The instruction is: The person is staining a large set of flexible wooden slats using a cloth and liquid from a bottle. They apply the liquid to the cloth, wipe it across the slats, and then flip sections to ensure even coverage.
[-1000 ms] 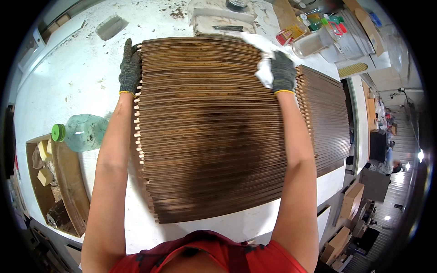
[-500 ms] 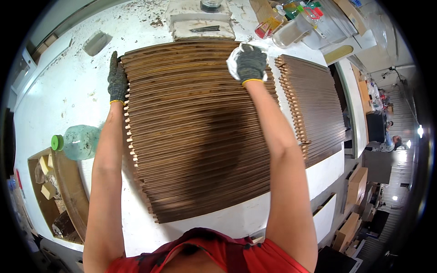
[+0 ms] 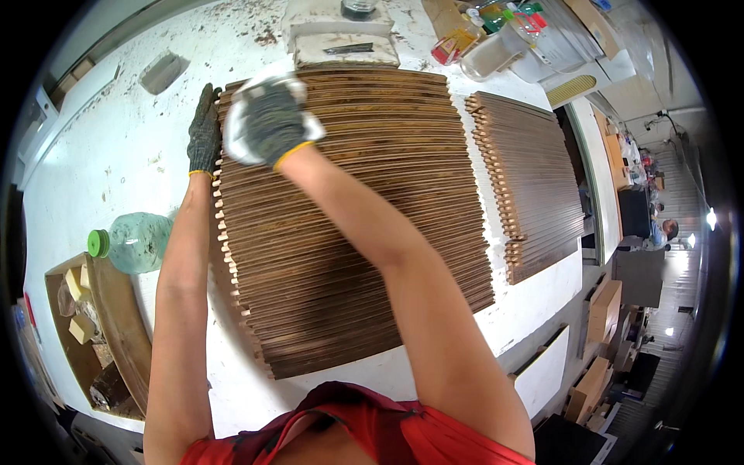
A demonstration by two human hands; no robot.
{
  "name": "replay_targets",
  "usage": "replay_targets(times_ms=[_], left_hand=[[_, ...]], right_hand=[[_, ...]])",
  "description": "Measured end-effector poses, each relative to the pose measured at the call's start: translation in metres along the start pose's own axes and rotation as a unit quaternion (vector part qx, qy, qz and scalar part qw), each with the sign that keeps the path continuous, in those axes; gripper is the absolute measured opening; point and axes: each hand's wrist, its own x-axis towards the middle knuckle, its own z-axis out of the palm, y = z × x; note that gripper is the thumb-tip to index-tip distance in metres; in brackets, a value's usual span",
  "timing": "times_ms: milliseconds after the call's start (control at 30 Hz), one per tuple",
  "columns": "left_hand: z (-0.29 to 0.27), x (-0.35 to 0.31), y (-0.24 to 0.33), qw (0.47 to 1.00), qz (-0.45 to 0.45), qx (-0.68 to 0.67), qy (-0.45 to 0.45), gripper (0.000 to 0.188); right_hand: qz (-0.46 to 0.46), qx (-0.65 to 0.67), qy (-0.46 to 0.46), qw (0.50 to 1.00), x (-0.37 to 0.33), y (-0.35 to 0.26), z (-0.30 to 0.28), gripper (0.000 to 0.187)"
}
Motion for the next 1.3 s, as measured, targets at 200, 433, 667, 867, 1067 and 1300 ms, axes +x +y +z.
replay_targets(times_ms=[200,433,667,867,1067,1300], left_hand=[[-0.006,-0.005,-0.014,0.965,-0.061,-0.254,0.014,0.05],[-0.017,-0.014,0.002,0.998,-0.023,0.048,0.017,0.046],[-0.02,-0.043,0.059,0.942,-0.202,-0.266,-0.01,0.06],[-0.02,-0.056,0.042,0.968,-0.165,-0.186,-0.024,0.058],[-0.012,-0.055,0.031,0.988,-0.093,-0.123,-0.007,0.054],[-0.014,-0.071,-0.056,0.764,-0.036,-0.607,-0.216,0.047]], right_hand=[[-0.137,0.245,0.104,0.954,-0.015,0.01,-0.017,0.037],[0.124,-0.089,-0.008,0.988,-0.12,0.235,-0.027,0.031],[0.275,-0.2,0.082,0.937,-0.169,0.279,-0.017,0.038],[0.121,-0.226,0.06,0.965,-0.136,0.196,0.003,0.041],[0.024,0.033,0.089,0.995,-0.066,0.004,0.014,0.045],[0.01,0.66,-0.1,0.744,-0.03,-0.027,-0.064,0.062]])
